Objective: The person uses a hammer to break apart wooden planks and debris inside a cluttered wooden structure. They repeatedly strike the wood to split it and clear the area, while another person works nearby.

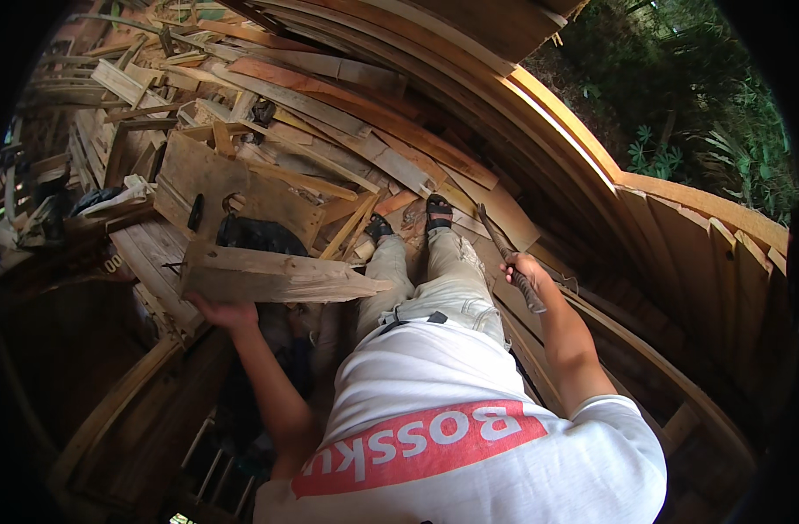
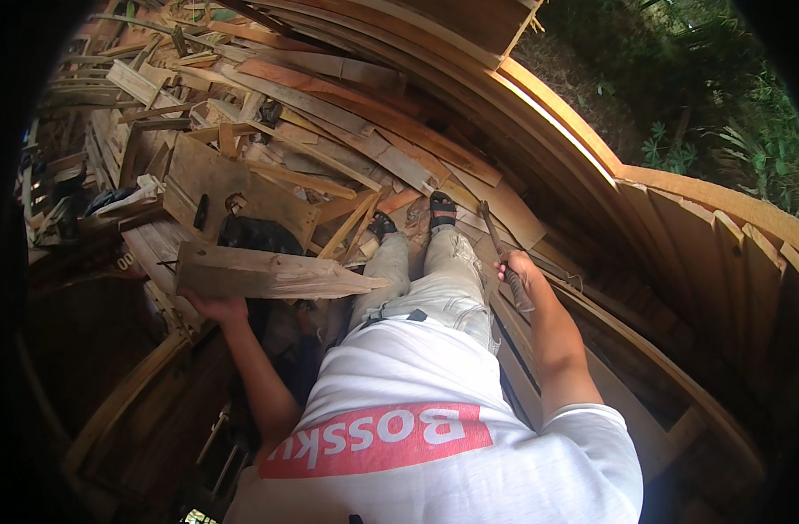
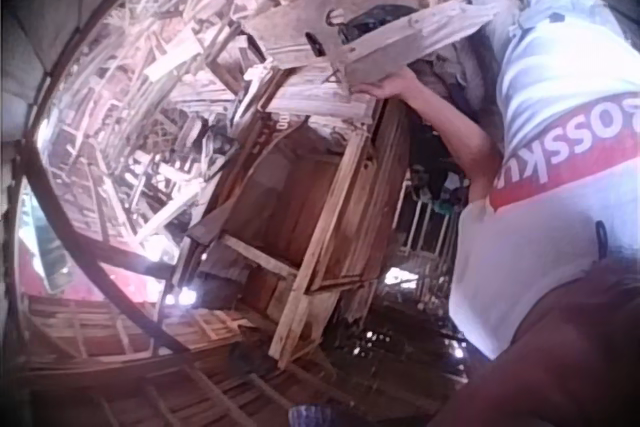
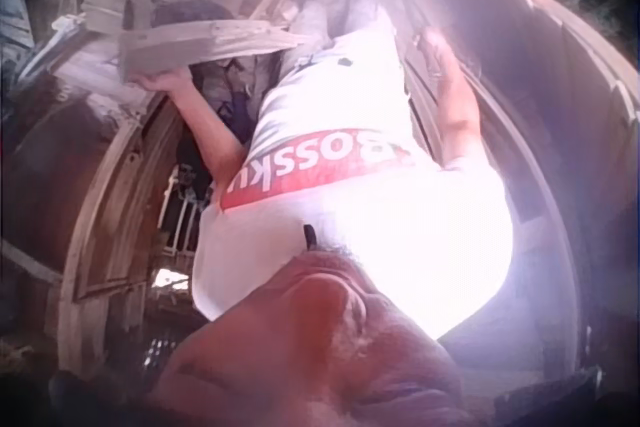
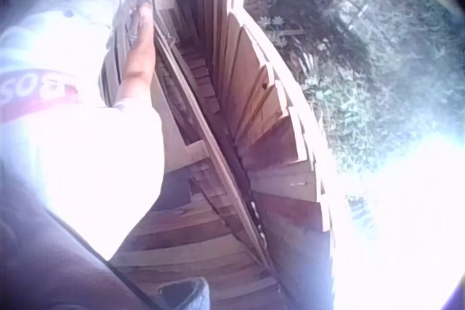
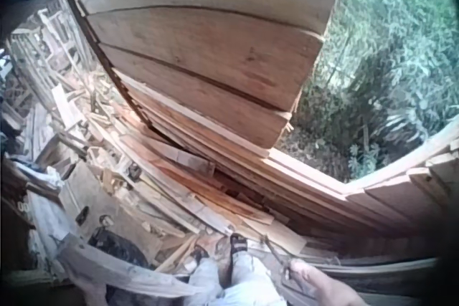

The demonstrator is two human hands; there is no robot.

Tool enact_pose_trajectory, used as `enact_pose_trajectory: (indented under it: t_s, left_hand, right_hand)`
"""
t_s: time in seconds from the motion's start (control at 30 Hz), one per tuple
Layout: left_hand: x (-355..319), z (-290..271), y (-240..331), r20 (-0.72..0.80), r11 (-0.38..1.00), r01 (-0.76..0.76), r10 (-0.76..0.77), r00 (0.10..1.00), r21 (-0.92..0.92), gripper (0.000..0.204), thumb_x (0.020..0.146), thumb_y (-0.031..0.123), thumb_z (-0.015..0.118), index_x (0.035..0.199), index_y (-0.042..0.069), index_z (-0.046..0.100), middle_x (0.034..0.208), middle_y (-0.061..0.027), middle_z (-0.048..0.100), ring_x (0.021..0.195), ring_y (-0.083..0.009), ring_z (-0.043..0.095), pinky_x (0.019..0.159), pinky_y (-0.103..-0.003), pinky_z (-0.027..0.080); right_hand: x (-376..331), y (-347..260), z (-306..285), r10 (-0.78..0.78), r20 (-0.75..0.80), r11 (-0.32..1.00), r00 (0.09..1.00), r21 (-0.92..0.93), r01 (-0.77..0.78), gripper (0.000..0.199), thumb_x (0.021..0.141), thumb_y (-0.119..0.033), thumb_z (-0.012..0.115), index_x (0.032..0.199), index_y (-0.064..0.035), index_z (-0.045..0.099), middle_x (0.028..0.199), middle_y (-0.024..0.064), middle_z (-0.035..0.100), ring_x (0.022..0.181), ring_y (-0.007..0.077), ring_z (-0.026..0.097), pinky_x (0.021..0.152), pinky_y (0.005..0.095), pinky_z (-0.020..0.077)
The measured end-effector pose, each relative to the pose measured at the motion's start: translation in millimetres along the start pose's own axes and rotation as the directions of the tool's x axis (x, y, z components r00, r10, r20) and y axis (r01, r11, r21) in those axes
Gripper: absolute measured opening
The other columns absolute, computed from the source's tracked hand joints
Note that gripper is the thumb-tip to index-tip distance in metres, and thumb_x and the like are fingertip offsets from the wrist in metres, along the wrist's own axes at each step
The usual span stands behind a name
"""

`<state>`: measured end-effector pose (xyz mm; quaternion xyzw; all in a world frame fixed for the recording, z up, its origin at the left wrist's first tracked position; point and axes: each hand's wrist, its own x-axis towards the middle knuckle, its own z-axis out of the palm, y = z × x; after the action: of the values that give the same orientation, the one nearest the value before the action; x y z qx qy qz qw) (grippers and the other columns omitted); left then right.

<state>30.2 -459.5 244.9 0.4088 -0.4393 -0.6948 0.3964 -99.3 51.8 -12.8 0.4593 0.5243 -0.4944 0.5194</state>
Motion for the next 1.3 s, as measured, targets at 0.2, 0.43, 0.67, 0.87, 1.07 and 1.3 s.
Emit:
enact_pose_trajectory:
  t_s: [0.2,0.43,0.67,0.87,1.07,1.3]
  left_hand:
    - [-8.8,9.2,4.7,-0.034,0.986,-0.082,0.087,0.996,0.144,0.079,0.091,0.062,0.042,0.144,0.006,0.027,0.146,-0.0113,0.031,0.135,-0.0286,0.031,0.111,-0.044,0.026]
    - [-17.0,5.8,-0.9,-0.036,0.997,-0.051,0.054,0.998,0.066,0.075,0.091,0.056,0.048,0.141,0.004,0.031,0.143,-0.0125,0.036,0.132,-0.0296,0.036,0.11,-0.045,0.028]
    - [-29.6,10.6,-15.1,-0.031,0.995,-0.013,0.016,0.999,0.099,0.071,0.094,0.055,0.042,0.142,0.004,0.03,0.144,-0.0119,0.036,0.132,-0.0278,0.036,0.11,-0.043,0.028]
    - [-35.5,17.9,-25.6,0.001,0.991,-0.001,0.001,1.0,0.136,0.07,0.095,0.055,0.04,0.142,0.004,0.03,0.145,-0.0103,0.036,0.133,-0.0261,0.035,0.111,-0.041,0.027]
    - [-34.8,17.4,-35.4,0.018,0.981,0.011,-0.015,1.0,0.196,0.069,0.096,0.054,0.037,0.143,0.004,0.03,0.146,-0.0091,0.035,0.133,-0.024,0.034,0.111,-0.039,0.025]
    - [-44.4,6.0,-51.6,-0.023,0.971,0.002,0.004,1.0,0.24,0.063,0.096,0.051,0.04,0.139,0.004,0.036,0.139,-0.0099,0.044,0.127,-0.0236,0.042,0.108,-0.039,0.03]
  right_hand:
    - [35.9,-5.1,-0.2,-0.047,0.051,0.966,0.998,-0.25,0.058,0.003,0.09,-0.006,0.049,0.093,-0.0042,0.05,0.067,0.0068,0.053,0.047,0.0117,0.048,0.039,0.0281,0.0468]
    - [27.4,-33.0,6.1,-0.038,0.06,0.986,0.997,-0.162,0.047,0.005,0.087,-0.002,0.05,0.091,-0.0056,0.05,0.068,0.0037,0.05,0.051,0.0116,0.049,0.049,0.0319,0.0548]
    - [24.4,-79.2,-42.2,-0.137,0.195,0.908,0.971,0.416,0.045,0.026,0.09,-0.027,0.05,0.107,-0.0094,0.058,0.082,0.0111,0.063,0.062,0.0187,0.061,0.065,0.0379,0.0573]
    - [37.0,-123.1,-54.9,-0.379,0.0,0.827,0.925,0.448,0.339,0.049,0.096,-0.045,0.029,0.127,-0.0119,0.049,0.089,0.0157,0.062,0.069,0.025,0.062,0.066,0.0441,0.0571]
    - [65.5,-171.5,-41.0,-0.346,-0.28,0.756,0.895,0.482,0.443,0.059,0.095,-0.045,0.022,0.131,-0.0004,0.036,0.121,0.0327,0.051,0.095,0.041,0.061,0.074,0.0511,0.0559]
    - [78.5,-154.7,-40.9,-0.546,-0.388,0.794,0.743,0.042,0.606,0.055,0.083,-0.023,0.057,0.129,-0.0006,0.037,0.108,0.0206,0.059,0.082,0.028,0.065,0.06,0.038,0.058]
